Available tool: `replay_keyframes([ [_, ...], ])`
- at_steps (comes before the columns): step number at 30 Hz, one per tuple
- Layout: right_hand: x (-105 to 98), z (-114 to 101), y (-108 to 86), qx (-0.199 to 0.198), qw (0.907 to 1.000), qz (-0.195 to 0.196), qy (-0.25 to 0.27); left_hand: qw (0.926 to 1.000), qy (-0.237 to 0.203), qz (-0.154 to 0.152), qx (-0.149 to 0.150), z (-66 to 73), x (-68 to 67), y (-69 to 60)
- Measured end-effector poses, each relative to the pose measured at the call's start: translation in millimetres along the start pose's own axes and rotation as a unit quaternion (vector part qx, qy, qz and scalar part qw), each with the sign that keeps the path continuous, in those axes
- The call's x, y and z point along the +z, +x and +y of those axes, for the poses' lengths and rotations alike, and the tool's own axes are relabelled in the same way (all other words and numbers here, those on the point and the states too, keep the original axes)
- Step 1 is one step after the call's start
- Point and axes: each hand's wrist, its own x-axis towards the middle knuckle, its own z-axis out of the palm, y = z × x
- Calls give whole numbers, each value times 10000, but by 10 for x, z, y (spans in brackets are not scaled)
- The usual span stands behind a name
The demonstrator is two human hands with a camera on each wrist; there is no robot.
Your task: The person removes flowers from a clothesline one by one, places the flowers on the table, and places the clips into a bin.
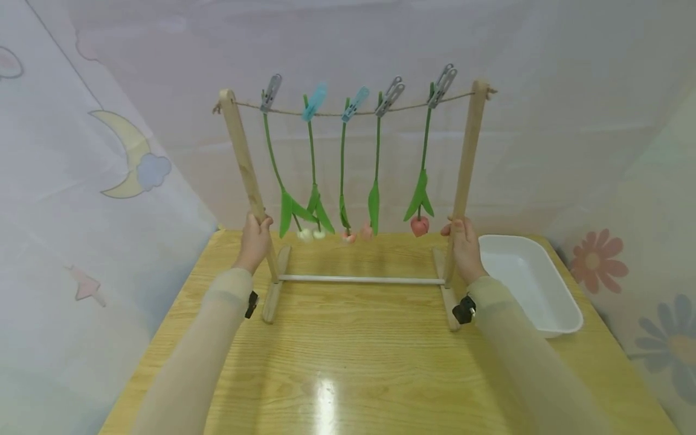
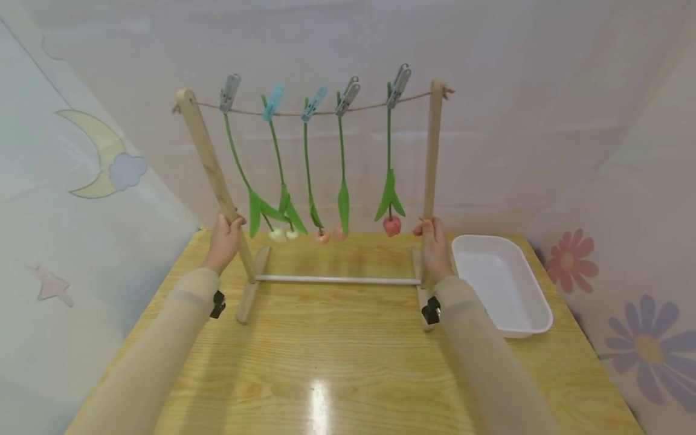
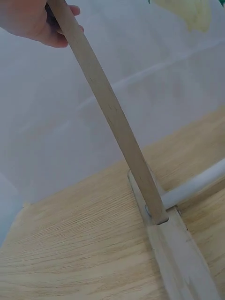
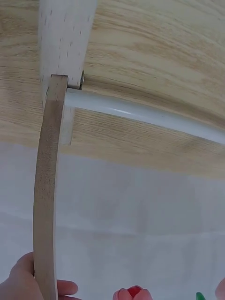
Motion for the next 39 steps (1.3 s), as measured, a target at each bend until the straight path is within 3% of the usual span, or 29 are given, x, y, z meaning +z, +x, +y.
replay_keyframes([
  [9, -11, -40, -39, 218, 9997, -93, -78, 9994, -198, -280, 7, 90, -77, -89],
  [17, -21, -125, -21, -106, 9998, -137, -109, 9988, 53, -495, 32, 136, -160, -137],
  [29, -92, -254, -11, -16, 9998, -176, 123, 9990, -71, -420, 133, 243, -232, -247],
  [39, -241, -424, -121, 22, 9994, -324, -93, 9993, -28, -188, 322, 354, -306, -370],
])
